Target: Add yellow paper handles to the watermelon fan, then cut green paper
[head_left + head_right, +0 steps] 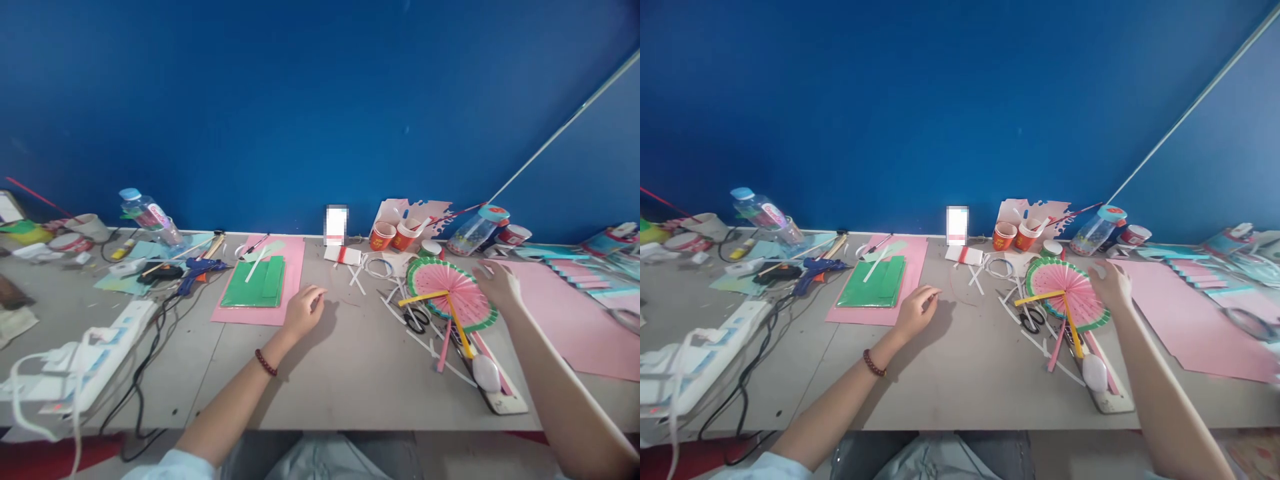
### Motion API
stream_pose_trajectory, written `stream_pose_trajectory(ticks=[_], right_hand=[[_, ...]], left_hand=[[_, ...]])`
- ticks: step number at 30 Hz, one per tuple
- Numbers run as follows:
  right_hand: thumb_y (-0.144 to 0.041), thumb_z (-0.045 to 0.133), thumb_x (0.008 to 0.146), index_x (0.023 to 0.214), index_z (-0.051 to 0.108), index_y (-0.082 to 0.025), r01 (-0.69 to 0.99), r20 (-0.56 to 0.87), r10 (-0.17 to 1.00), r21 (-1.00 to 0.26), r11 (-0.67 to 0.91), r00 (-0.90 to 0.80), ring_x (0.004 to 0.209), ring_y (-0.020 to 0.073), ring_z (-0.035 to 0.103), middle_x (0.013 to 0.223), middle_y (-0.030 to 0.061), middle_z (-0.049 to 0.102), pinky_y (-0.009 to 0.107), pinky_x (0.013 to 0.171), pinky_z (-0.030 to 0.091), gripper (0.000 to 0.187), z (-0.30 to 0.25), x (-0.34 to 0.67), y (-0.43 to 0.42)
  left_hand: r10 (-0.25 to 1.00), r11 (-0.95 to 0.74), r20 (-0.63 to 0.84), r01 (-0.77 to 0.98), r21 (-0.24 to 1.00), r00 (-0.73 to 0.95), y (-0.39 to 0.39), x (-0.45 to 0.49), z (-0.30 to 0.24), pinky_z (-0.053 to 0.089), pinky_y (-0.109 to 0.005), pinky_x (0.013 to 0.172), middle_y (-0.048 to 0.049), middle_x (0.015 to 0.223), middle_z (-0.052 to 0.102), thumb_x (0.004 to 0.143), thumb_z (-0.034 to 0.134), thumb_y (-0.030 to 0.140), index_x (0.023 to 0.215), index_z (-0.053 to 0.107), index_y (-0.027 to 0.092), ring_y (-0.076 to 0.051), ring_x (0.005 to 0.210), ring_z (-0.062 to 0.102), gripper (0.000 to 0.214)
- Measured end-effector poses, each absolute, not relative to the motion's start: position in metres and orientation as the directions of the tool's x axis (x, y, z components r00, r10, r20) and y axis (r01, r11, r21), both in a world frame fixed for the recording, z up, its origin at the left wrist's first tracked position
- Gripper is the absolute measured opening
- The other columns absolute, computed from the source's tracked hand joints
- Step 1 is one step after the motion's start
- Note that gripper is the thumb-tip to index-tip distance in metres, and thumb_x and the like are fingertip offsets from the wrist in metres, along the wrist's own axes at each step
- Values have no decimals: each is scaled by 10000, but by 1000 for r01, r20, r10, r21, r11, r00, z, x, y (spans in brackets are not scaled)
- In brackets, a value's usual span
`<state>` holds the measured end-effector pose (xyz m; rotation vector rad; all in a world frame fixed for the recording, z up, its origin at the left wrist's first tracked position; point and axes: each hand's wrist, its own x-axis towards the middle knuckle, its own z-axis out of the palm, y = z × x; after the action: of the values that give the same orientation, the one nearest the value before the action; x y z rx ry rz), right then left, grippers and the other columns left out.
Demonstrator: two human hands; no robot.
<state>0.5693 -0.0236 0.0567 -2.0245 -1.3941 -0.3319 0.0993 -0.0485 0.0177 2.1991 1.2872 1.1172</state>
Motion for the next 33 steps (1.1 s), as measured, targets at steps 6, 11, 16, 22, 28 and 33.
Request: stream_pose_trajectory(ticks=[6,11,16,22,28,33], right_hand=[[-238,521,785,916,660,-184,886,616,787,-370,278,10,960,255,603,976,120,676,419,884,429,197,66,444,-26],[-203,502,833,998,636,-203,630,505,824,-558,539,-257,983,211,602,1022,85,670,362,873,456,212,53,302,-37],[-131,470,846,1070,624,-215,459,364,812,-685,566,-457,1029,186,573,1087,61,663,320,902,423,284,50,203,-29],[-125,497,794,878,704,-194,592,-17,845,-721,360,-535,884,200,608,957,53,700,265,756,425,234,57,176,11],[-159,513,765,814,714,-185,621,-41,887,-729,289,-460,835,216,603,908,72,701,268,700,410,209,44,174,22],[-165,514,765,851,711,-210,567,-21,911,-789,238,-411,833,175,595,921,33,701,233,722,415,219,28,171,24]], left_hand=[[888,-430,440,582,690,135,-39,90,34,466,-298,740,-50,919,628,810,453,147,1058,598,207,-163,797,583,293],[992,-96,70,269,958,106,-25,54,79,381,-218,447,-61,940,629,814,483,380,1025,606,199,-161,718,596,304],[963,-194,267,617,763,-27,-3,21,72,465,-303,665,-65,968,649,803,471,307,938,612,195,-181,750,593,225],[895,-228,444,903,365,47,-1,11,15,421,-435,855,-133,1117,591,753,575,273,1095,544,193,-309,1036,547,353],[882,-244,449,952,184,139,-11,13,7,402,-427,872,-122,1176,568,740,609,302,1113,527,207,-316,1052,534,394],[877,-278,455,937,212,157,-13,15,12,448,-332,762,-91,1096,607,789,542,256,1019,569,201,-256,950,593,238]])
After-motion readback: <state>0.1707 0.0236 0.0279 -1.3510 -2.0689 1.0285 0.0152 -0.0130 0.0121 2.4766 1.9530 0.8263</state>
